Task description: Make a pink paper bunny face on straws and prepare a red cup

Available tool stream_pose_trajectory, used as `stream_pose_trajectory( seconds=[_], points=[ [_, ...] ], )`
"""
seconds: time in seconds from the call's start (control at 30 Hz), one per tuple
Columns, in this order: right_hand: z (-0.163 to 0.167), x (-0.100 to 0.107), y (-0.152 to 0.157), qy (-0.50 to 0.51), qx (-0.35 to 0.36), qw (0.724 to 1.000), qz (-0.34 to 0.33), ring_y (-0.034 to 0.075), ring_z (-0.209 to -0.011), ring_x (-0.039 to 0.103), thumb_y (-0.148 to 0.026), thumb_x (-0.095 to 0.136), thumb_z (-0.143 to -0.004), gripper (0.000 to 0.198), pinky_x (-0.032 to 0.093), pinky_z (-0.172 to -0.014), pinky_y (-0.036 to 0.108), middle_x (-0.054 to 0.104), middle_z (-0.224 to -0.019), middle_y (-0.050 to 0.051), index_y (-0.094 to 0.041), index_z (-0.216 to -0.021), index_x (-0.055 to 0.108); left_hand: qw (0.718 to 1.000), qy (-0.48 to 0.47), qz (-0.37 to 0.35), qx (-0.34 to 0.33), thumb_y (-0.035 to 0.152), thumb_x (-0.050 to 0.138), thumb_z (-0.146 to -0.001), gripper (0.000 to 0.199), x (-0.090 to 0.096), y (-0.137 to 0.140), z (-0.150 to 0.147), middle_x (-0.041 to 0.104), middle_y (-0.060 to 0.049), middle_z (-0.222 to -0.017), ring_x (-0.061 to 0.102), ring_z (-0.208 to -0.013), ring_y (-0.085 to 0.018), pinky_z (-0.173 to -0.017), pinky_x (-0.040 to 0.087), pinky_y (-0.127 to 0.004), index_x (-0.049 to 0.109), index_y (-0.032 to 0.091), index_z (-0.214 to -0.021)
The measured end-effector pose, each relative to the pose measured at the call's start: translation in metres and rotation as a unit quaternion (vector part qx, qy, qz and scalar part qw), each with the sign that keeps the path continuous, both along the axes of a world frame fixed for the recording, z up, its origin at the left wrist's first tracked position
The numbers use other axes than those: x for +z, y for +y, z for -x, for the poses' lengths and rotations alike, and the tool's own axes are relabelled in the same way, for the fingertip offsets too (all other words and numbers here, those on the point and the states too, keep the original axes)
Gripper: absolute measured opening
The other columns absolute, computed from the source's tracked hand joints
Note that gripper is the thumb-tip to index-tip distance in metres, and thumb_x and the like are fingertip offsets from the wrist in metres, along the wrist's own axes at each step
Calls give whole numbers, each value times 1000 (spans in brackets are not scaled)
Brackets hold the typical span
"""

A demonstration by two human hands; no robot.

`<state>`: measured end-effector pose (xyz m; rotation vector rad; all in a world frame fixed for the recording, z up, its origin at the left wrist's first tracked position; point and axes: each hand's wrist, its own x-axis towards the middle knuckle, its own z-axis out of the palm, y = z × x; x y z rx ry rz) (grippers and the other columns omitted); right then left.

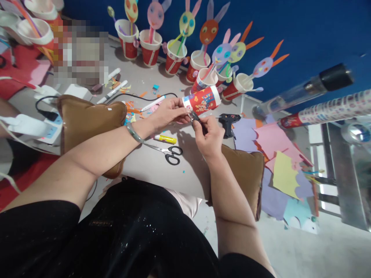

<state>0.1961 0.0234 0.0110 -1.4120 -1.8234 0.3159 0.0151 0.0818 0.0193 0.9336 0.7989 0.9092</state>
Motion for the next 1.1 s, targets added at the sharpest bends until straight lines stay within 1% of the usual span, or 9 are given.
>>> stream_pose_trajectory(
  seconds=[0.1, 0.2, 0.4, 0.7, 1.1],
  points=[
    [0, 1, -1, -2, -2, 1000, 0, 14, -53, 49, -51, 55, -100, 31, 43, -56, 31, 56, -63, -1, -24, -85, 53, 1000, 1, 1, -5, 9, 71, -89, 9, 0, 0, 0, 76, -3, -70, 74, -62, -10, -67, 58, -19, 62, 12, -87],
    [1, 2, -2, 1, 4, 1000, 4, 14, -53, 49, -48, 55, -99, 28, 42, -56, 30, 57, -64, -1, -24, -85, 53, 1000, -11, 10, -8, 6, 69, -88, 6, -1, 0, -1, 76, -3, -69, 73, -61, -9, -66, 58, -18, 65, 11, -88],
    [0, 6, -3, 6, 14, 1000, 27, 14, -55, 50, -43, 57, -98, 24, 42, -58, 30, 56, -63, -2, -24, -84, 51, 999, -36, 22, -23, 6, 72, -86, 8, 0, 0, -2, 75, -2, -70, 73, -63, -9, -68, 60, -18, 66, 11, -87],
    [1, 10, -3, 30, 29, 998, 40, 12, -54, 47, -39, 59, -97, 23, 40, -59, 29, 54, -61, -4, -24, -83, 50, 998, -38, 42, -22, 3, 65, -88, 6, 3, -2, -2, 75, -3, -70, 72, -63, -10, -70, 59, -20, 66, 9, -88],
    [1, 8, -2, 46, 31, 998, 34, 13, -55, 50, -38, 62, -96, 23, 41, -60, 29, 57, -63, -4, -23, -83, 51, 997, -52, 56, -23, 2, 65, -87, 9, 0, -1, -4, 73, -2, -68, 70, -61, -8, -70, 59, -20, 66, 10, -84]
  ],
)
